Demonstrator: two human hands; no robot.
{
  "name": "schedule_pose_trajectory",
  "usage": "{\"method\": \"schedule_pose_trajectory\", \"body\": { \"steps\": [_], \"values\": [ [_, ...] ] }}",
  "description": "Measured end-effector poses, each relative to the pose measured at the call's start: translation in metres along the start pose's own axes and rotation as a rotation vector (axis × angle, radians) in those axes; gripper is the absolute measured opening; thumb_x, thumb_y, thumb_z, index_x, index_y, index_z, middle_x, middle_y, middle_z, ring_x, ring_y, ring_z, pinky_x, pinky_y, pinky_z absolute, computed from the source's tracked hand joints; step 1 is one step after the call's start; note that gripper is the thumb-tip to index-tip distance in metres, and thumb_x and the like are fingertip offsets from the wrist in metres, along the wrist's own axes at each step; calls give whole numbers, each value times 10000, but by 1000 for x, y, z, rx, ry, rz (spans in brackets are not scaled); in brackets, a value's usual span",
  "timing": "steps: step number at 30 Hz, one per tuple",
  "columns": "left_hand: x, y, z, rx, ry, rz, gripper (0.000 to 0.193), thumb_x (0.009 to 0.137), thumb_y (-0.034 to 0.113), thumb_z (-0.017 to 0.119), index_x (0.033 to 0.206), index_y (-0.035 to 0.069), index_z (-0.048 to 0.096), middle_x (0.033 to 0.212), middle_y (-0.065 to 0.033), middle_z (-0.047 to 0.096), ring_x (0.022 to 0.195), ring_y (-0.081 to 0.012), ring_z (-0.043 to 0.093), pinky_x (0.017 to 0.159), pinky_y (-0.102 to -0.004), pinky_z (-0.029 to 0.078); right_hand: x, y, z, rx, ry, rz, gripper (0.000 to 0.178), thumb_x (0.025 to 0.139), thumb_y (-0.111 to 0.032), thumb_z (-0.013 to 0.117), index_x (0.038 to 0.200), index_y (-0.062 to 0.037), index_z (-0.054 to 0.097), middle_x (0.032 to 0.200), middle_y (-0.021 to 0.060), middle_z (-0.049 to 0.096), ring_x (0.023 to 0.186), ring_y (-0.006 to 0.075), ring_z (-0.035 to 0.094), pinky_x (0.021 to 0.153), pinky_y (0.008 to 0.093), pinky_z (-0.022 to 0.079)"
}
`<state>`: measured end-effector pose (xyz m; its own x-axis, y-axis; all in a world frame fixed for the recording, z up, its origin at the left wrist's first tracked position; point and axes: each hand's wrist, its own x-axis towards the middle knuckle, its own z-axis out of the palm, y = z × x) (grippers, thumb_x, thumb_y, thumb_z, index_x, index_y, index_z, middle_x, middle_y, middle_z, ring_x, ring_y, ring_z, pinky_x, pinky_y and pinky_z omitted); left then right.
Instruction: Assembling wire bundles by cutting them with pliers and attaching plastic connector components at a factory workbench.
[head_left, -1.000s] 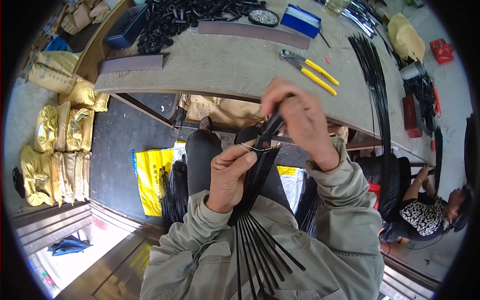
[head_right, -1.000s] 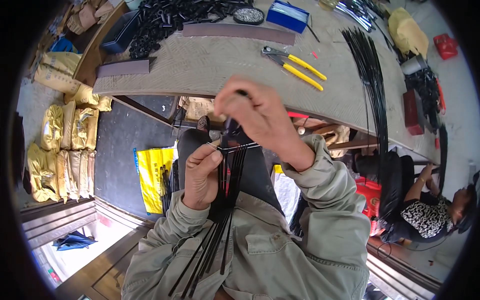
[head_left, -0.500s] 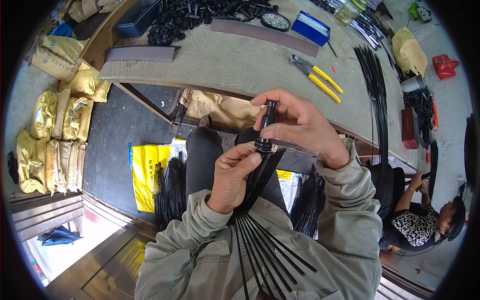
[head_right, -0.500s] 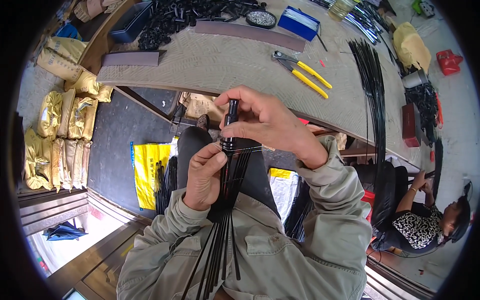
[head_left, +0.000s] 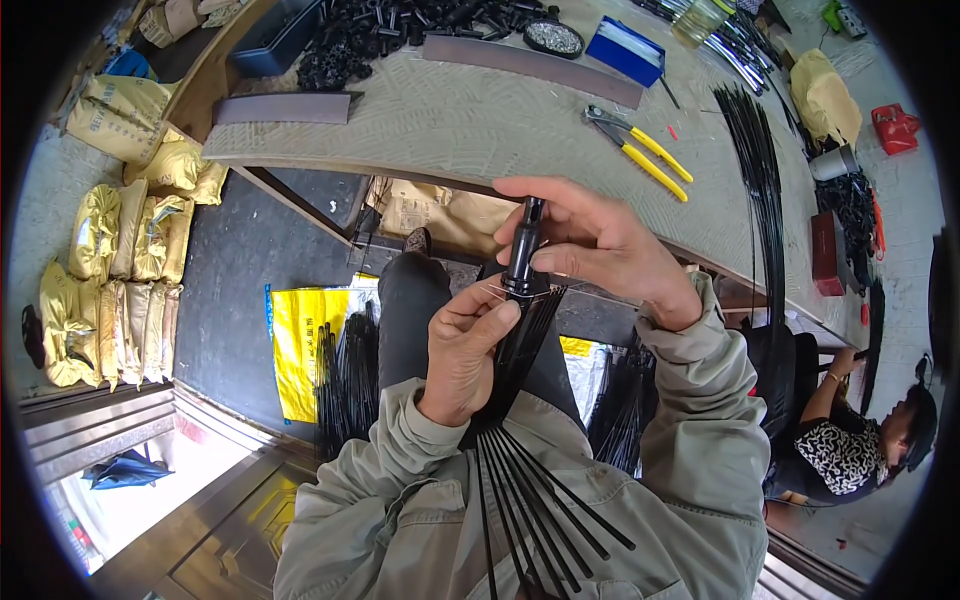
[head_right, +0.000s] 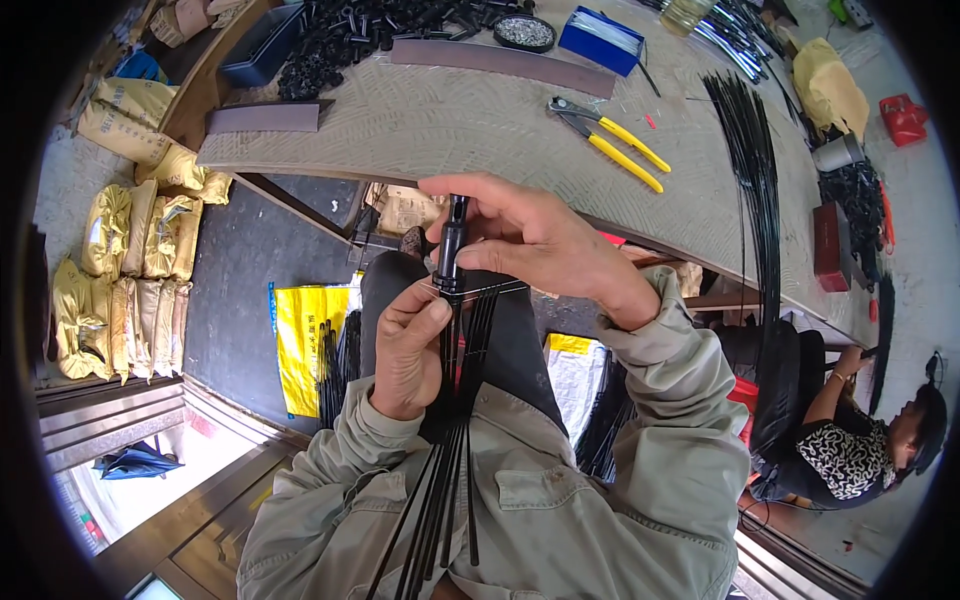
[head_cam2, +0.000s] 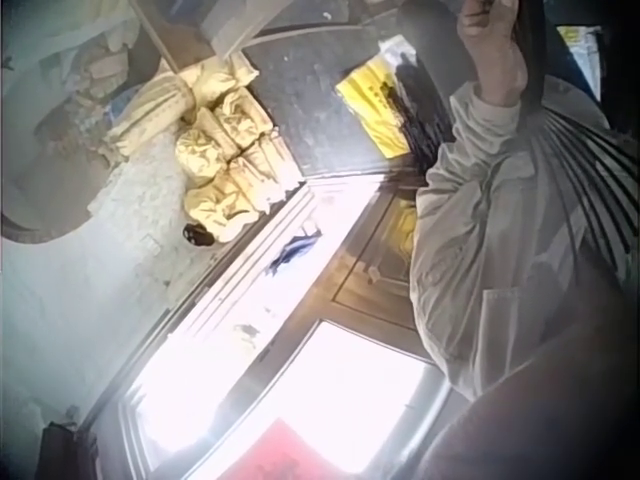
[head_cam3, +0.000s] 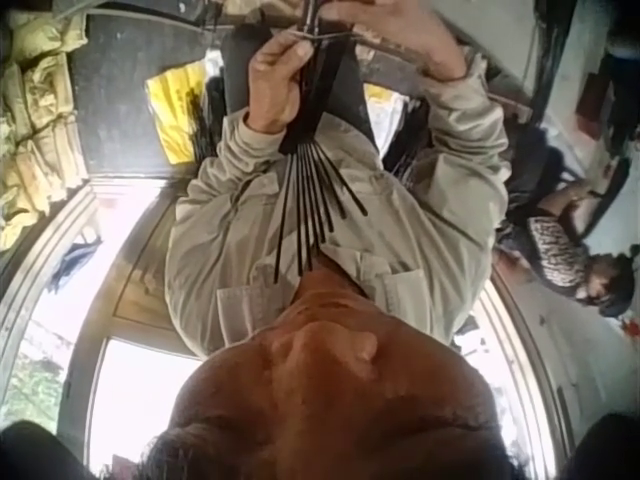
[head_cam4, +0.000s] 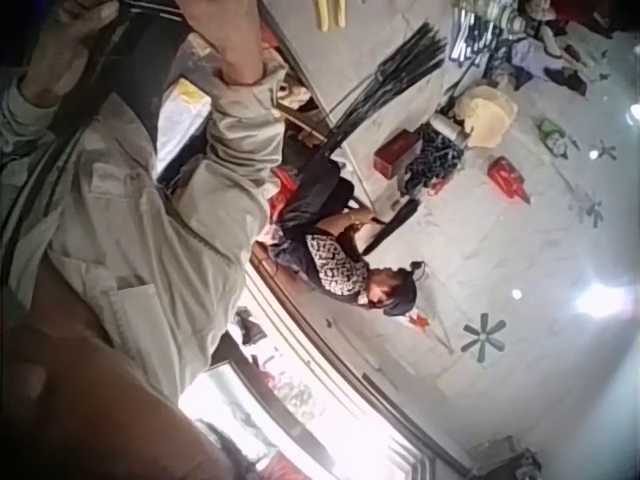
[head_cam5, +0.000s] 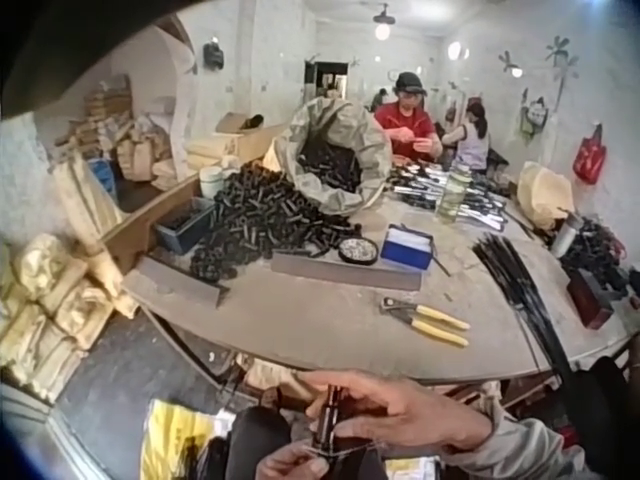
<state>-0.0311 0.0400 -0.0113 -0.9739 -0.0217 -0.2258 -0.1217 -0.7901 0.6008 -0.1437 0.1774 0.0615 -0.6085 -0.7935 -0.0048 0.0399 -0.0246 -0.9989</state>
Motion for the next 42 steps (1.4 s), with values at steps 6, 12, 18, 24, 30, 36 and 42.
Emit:
{"method": "schedule_pose_trajectory", "body": {
  "steps": [6,12,18,24,30,36,42],
  "values": [
    [1,2,0,-41,1,-8,304,813,4,577,1111,-36,534,974,-67,606,862,-103,575,799,-224,461,-1,-6,6,-163,52,6,525,793,12,565,1280,-19,371,1020,93,535,939,164,555,822,279,448],
    [2,5,6,-64,63,27,326,806,-10,587,1125,-28,524,918,-34,592,808,-68,555,772,-192,460,4,-14,18,-525,161,-9,508,775,13,585,1247,-18,400,1000,103,551,855,159,579,732,282,477],
    [3,3,4,-58,90,35,321,802,-16,589,1118,-28,529,930,-34,588,825,-66,552,781,-193,459,7,-17,25,-749,207,-75,498,763,21,595,1228,-23,423,1003,109,569,813,158,586,688,287,490],
    [0,3,1,-69,66,69,307,809,-6,587,1109,-35,531,945,-41,591,843,-72,552,787,-196,453,11,-12,18,-598,81,-130,548,740,0,632,1245,-39,426,997,105,575,801,156,582,703,272,485],
    [-3,-1,-4,-17,49,86,290,817,15,589,1097,-44,539,973,-59,595,869,-81,551,791,-202,444,6,7,17,-277,164,-116,664,692,-25,690,1283,-48,387,1018,96,541,844,149,556,767,269,460],
    [-4,4,-6,11,25,179,265,851,53,554,1092,-56,539,1002,-67,590,907,-97,544,832,-219,421,-17,41,52,-459,647,-177,776,663,-39,731,1308,-22,300,1058,79,500,898,147,521,835,279,422],
    [-12,5,-6,139,72,261,285,867,123,534,1108,-29,521,1059,-110,581,968,-178,548,888,-309,414,-12,83,101,364,844,-228,620,698,-46,716,1204,-15,359,1061,70,497,878,140,517,822,255,412]
  ]
}}
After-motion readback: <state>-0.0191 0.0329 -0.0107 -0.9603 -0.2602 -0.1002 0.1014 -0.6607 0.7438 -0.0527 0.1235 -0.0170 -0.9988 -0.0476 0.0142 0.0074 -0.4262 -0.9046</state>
